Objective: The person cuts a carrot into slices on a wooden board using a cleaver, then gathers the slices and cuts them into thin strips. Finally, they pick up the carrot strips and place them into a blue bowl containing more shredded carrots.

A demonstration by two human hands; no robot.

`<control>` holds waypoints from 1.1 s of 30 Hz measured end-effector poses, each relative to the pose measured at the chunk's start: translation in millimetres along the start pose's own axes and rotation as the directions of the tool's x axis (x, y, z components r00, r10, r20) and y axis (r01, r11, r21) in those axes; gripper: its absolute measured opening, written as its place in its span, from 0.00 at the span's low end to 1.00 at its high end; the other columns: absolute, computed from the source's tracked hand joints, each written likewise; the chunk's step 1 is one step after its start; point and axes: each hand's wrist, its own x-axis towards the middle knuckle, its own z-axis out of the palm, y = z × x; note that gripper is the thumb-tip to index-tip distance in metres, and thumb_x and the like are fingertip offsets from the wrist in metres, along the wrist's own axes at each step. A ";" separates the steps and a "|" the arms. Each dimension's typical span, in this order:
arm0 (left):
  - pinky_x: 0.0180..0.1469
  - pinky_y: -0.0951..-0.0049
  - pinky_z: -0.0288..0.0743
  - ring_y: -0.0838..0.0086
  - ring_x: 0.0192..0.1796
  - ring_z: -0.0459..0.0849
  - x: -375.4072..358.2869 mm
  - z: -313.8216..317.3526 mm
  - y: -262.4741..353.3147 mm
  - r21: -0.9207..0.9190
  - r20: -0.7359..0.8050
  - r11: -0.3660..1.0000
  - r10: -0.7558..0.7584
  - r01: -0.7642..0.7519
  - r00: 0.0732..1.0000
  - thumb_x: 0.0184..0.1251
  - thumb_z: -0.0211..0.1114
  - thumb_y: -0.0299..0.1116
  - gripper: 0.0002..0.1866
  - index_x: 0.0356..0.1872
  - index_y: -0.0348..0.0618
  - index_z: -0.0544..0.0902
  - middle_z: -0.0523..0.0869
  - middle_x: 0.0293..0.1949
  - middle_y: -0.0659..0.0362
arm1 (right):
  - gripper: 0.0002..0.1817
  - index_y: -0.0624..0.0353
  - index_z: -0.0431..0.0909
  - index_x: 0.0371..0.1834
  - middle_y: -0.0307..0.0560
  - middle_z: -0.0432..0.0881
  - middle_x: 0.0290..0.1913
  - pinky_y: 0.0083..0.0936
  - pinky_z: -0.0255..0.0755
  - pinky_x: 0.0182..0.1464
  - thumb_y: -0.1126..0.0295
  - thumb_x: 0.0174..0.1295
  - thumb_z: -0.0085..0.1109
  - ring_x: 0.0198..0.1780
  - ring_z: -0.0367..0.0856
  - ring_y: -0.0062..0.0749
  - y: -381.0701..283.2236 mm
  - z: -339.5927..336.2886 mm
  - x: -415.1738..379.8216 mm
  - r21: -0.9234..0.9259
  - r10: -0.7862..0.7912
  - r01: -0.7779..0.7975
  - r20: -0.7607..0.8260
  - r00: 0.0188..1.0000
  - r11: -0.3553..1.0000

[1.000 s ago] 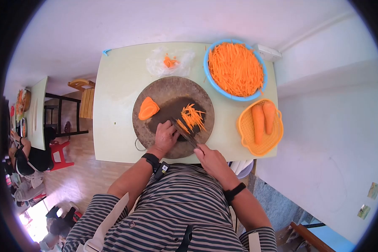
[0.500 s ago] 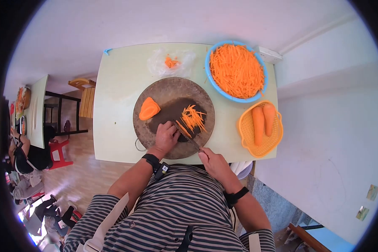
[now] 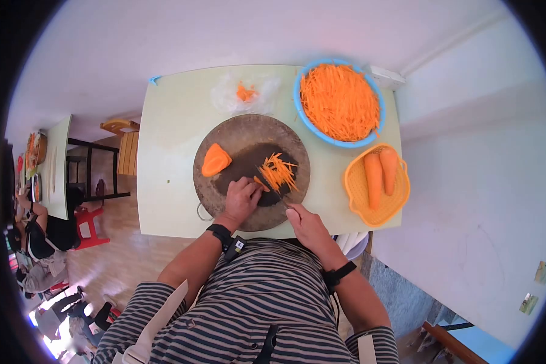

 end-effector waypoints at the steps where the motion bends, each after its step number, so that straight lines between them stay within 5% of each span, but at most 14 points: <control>1: 0.41 0.64 0.69 0.63 0.37 0.80 -1.3 -0.9 -0.2 0.002 0.000 1.000 -0.007 0.007 1.000 0.55 0.74 0.28 0.07 0.35 0.47 0.86 0.82 0.36 0.61 | 0.22 0.59 0.78 0.62 0.67 0.86 0.46 0.43 0.78 0.53 0.54 0.78 0.50 0.51 0.85 0.63 -1.5 -1.9 -2.6 -0.002 0.001 -0.001 0.007 1.000 1.000; 13: 0.42 0.63 0.70 0.62 0.39 0.80 -2.2 -1.7 -3.0 -0.011 0.029 1.000 -0.012 0.013 0.999 0.53 0.72 0.25 0.08 0.35 0.46 0.85 0.82 0.37 0.60 | 0.22 0.62 0.78 0.62 0.65 0.87 0.44 0.39 0.79 0.52 0.56 0.79 0.50 0.47 0.88 0.58 -0.3 -8.9 -17.9 -0.134 -0.072 0.082 0.079 0.994 0.988; 18: 0.42 0.63 0.69 0.61 0.37 0.79 -1.7 -2.6 -0.3 0.024 0.042 0.999 -0.023 0.022 0.999 0.54 0.73 0.27 0.08 0.35 0.47 0.85 0.80 0.35 0.59 | 0.22 0.59 0.78 0.62 0.68 0.86 0.45 0.48 0.78 0.52 0.54 0.78 0.51 0.49 0.84 0.66 -16.4 0.3 -5.5 -0.262 0.014 0.009 0.085 0.996 0.965; 22: 0.41 0.64 0.69 0.62 0.38 0.80 -1.4 -3.0 -1.1 0.067 0.065 0.998 -0.023 0.019 0.998 0.55 0.73 0.27 0.07 0.36 0.47 0.86 0.81 0.36 0.60 | 0.22 0.59 0.78 0.62 0.67 0.86 0.47 0.46 0.78 0.54 0.54 0.78 0.50 0.51 0.84 0.65 -1.1 4.5 -0.3 -0.162 -0.049 0.056 0.046 0.998 0.985; 24: 0.42 0.64 0.69 0.63 0.39 0.81 -0.3 -3.1 1.1 -0.015 0.019 1.000 -0.007 0.008 1.000 0.56 0.73 0.26 0.07 0.36 0.47 0.86 0.82 0.36 0.61 | 0.22 0.60 0.78 0.62 0.67 0.86 0.48 0.42 0.78 0.55 0.55 0.78 0.50 0.52 0.85 0.63 4.5 3.5 -3.2 0.035 0.002 -0.001 -0.010 1.000 0.999; 33: 0.42 0.62 0.70 0.62 0.40 0.81 -2.5 -1.3 -2.1 -0.016 0.020 1.000 -0.011 0.011 1.000 0.53 0.72 0.24 0.08 0.35 0.45 0.85 0.83 0.37 0.59 | 0.23 0.60 0.78 0.62 0.67 0.86 0.48 0.43 0.78 0.55 0.54 0.78 0.49 0.51 0.85 0.63 4.5 -4.2 -18.9 -0.110 -0.066 0.073 0.063 0.996 0.991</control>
